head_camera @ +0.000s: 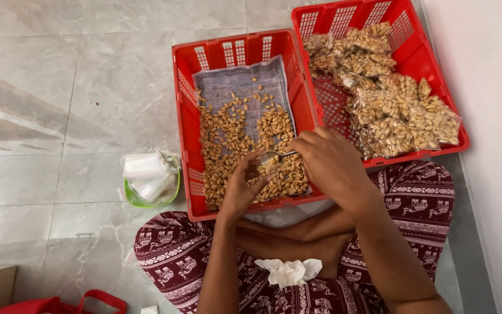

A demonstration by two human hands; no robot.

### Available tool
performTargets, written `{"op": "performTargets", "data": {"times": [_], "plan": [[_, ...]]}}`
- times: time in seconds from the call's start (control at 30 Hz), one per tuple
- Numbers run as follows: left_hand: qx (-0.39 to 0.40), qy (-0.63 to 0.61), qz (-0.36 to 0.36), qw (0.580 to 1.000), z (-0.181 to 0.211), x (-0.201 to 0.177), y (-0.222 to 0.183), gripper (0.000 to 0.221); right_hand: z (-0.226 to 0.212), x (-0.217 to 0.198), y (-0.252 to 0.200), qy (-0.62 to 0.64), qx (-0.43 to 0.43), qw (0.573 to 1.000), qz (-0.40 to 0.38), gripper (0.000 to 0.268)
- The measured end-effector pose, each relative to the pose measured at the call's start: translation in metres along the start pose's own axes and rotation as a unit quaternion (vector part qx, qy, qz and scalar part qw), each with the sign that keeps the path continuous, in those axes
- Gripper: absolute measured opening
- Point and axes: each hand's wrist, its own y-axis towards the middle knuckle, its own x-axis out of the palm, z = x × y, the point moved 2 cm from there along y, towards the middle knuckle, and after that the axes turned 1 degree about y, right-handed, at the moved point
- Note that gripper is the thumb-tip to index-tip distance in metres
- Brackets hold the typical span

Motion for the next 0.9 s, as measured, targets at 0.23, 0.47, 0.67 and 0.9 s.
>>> {"op": "performTargets", "data": {"times": [0.23,0.47,0.67,0.9], "plan": [[-0.006,0.028,0.007,1.0,-0.038,-0.004,0.007,0.043,-0.02,-0.031,-0.005,0.102,-0.026,0.994,-0.02,0.036],[0.004,0.037,0.002,0.999,-0.029,-0.005,0.007,0.034,-0.026,-0.033,-0.009,0.337,-0.04,0.94,0.029,0.022],[-0.002,0.041,-0.006,0.999,-0.019,-0.002,0.006,0.03,-0.027,-0.017,-0.017,0.406,-0.041,0.908,0.094,0.014],[-0.004,0.027,0.009,1.0,-0.02,-0.003,0.006,0.028,-0.018,-0.02,-0.022,0.448,-0.017,0.882,0.145,0.016]]}}
